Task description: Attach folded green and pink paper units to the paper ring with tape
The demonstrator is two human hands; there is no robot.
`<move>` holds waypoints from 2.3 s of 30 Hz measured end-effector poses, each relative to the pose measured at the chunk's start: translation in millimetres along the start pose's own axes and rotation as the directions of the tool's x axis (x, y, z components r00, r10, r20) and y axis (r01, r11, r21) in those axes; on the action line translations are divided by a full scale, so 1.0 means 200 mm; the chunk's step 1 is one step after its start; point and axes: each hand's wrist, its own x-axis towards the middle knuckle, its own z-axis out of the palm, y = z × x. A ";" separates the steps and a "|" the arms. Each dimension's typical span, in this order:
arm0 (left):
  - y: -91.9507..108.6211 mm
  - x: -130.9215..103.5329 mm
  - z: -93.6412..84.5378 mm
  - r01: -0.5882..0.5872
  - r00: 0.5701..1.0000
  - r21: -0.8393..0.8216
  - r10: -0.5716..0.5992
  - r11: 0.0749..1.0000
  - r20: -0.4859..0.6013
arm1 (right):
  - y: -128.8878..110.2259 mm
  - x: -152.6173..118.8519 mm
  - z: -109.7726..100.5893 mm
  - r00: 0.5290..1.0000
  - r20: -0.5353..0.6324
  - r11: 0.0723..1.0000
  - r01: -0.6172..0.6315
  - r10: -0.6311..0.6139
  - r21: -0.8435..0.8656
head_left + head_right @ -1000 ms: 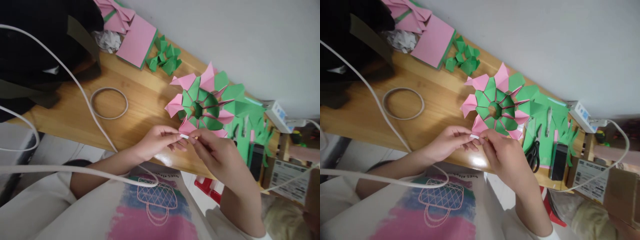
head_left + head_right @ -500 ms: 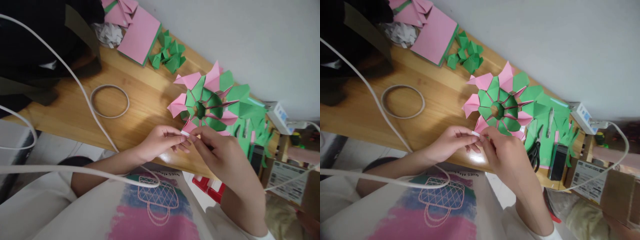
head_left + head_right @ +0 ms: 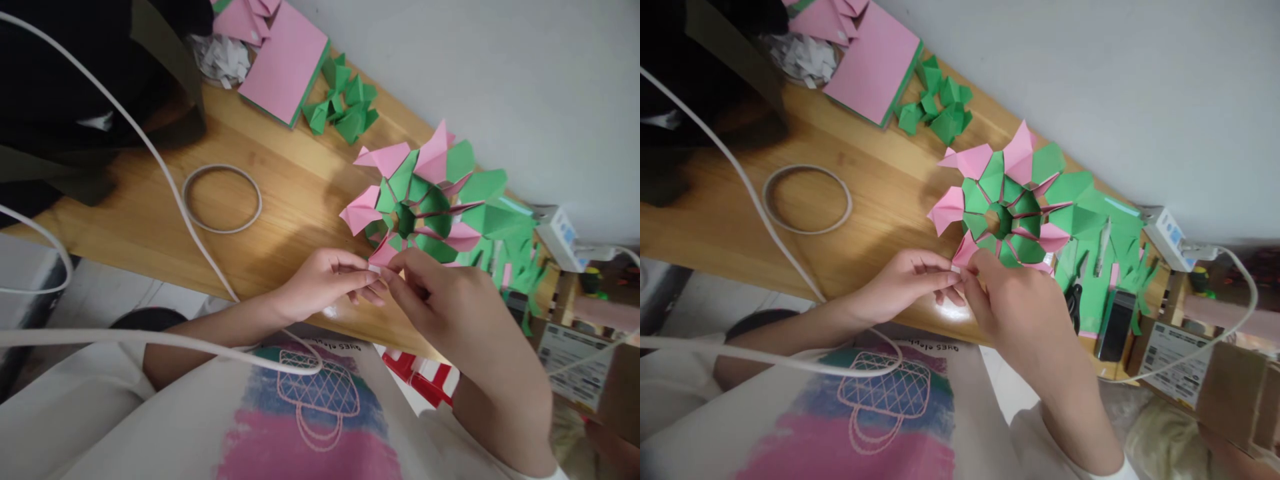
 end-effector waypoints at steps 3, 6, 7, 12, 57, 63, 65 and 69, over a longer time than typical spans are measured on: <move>0.00 0.00 0.00 0.004 1.000 0.013 -0.004 1.000 -0.006 | -0.01 0.00 0.00 1.000 0.002 1.000 -0.002 0.002 -0.025; 0.00 0.00 0.00 0.004 1.000 0.024 -0.003 1.000 -0.004 | -0.01 0.01 0.01 1.000 -0.012 0.998 0.002 -0.003 -0.056; 0.01 0.00 0.00 0.003 1.000 0.028 -0.003 1.000 -0.002 | -0.01 0.01 0.01 1.000 -0.018 0.998 0.007 -0.008 -0.061; 0.01 0.00 0.00 -0.003 1.000 0.036 0.003 0.999 0.000 | -0.01 0.01 0.02 1.000 -0.024 0.995 -0.009 0.007 -0.100; -0.03 0.00 -0.03 0.031 0.999 0.000 -0.031 1.000 -0.020 | -0.15 -0.18 0.29 0.782 -0.043 0.508 -0.360 0.622 0.783; -0.04 0.01 -0.03 -0.025 0.996 0.036 0.028 0.999 -0.085 | -0.26 -0.08 0.44 0.561 -0.021 0.060 -0.052 0.827 0.997; -0.05 0.01 -0.03 -0.043 0.995 0.046 0.047 0.998 -0.089 | -0.27 -0.05 0.46 0.516 -0.041 0.052 -0.007 0.856 0.999; -0.06 0.01 -0.03 -0.064 0.993 0.074 0.072 0.995 -0.097 | -0.27 -0.03 0.48 0.470 -0.072 0.061 0.040 0.880 0.997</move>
